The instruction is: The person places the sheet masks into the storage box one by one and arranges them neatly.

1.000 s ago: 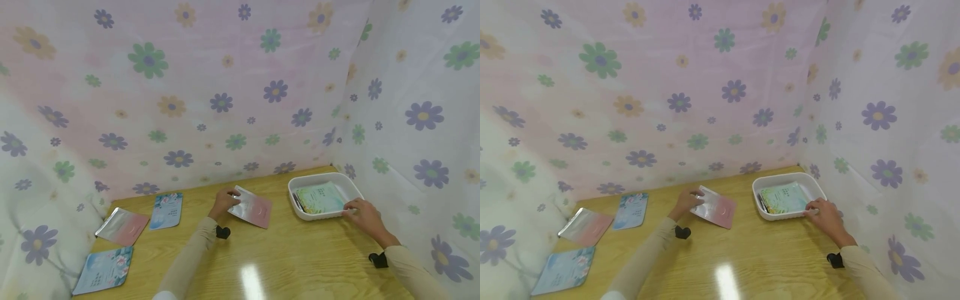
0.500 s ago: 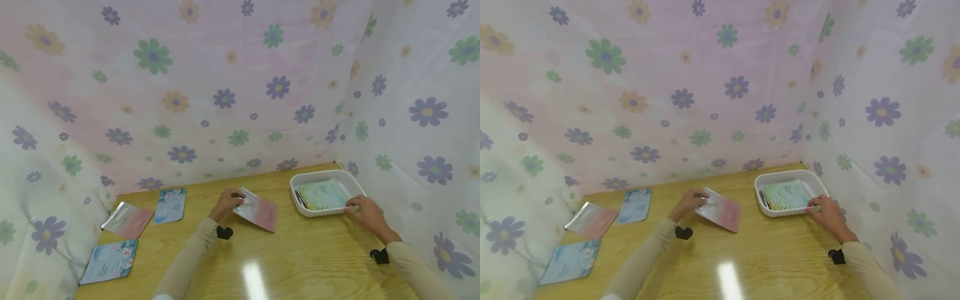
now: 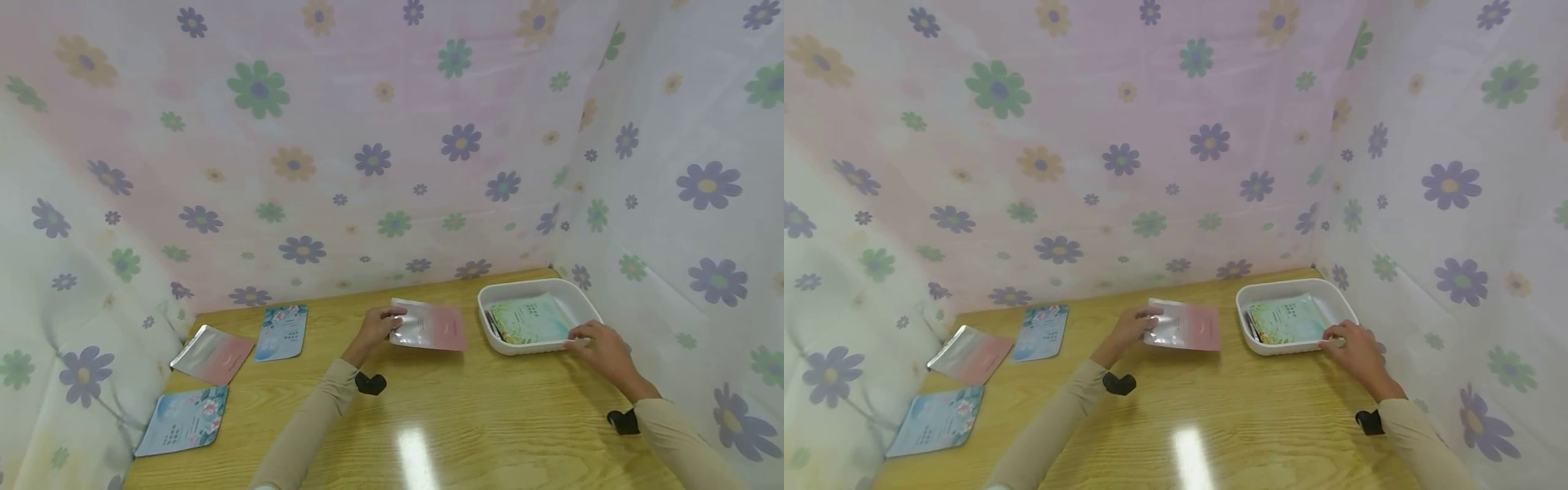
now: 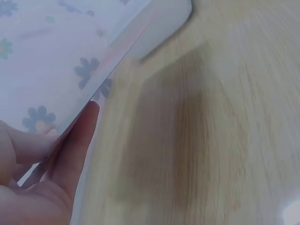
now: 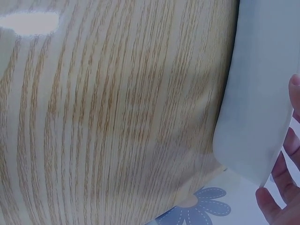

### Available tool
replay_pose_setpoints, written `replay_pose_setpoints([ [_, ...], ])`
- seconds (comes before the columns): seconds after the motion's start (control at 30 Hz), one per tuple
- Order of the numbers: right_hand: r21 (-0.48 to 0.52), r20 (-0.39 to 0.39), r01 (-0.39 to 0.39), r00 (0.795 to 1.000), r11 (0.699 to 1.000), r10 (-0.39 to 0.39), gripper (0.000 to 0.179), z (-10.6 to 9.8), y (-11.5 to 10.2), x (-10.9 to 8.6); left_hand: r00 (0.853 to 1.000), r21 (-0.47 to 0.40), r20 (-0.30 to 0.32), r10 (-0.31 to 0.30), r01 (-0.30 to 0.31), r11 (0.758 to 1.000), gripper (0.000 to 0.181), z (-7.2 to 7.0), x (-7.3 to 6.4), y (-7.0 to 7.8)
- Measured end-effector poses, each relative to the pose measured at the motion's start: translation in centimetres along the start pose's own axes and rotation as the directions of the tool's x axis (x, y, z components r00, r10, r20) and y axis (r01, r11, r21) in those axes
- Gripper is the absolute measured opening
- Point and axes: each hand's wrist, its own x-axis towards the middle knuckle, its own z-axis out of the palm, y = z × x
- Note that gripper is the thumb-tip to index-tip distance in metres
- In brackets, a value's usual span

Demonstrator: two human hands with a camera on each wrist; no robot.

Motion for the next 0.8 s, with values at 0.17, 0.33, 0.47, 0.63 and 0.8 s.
replay_pose_setpoints([
  [0.17, -0.01, 0.0, 0.022, 1.0, 1.0, -0.022, 0.017, 0.1, -0.3, 0.2, 1.0, -0.073, -0.019, 0.009, -0.011, 0.997, 0.027, 0.4, -0.6, 1.1],
  [0.33, -0.012, 0.003, 0.033, 0.999, 0.999, -0.033, 0.017, 0.1, -0.6, 0.4, 1.0, -0.139, -0.008, 0.013, -0.014, 0.99, 0.029, 1.2, -1.6, 2.8],
  [0.47, -0.004, 0.015, 0.026, 1.0, 1.0, -0.026, 0.016, -0.3, -0.8, 0.4, 1.0, -0.204, -0.023, -0.021, 0.016, 0.979, 0.029, 2.1, -1.5, 3.4],
  [0.63, -0.006, 0.026, 0.014, 1.0, 1.0, -0.013, 0.014, -0.7, -0.7, 0.2, 0.998, -0.245, -0.038, -0.041, 0.031, 0.969, 0.03, 3.5, -1.0, 3.5],
  [0.8, -0.013, 0.038, 0.004, 0.999, 1.0, -0.004, 0.015, -0.5, -0.3, 0.1, 0.999, -0.289, -0.029, -0.042, 0.032, 0.957, 0.036, 4.5, -1.1, 3.9],
])
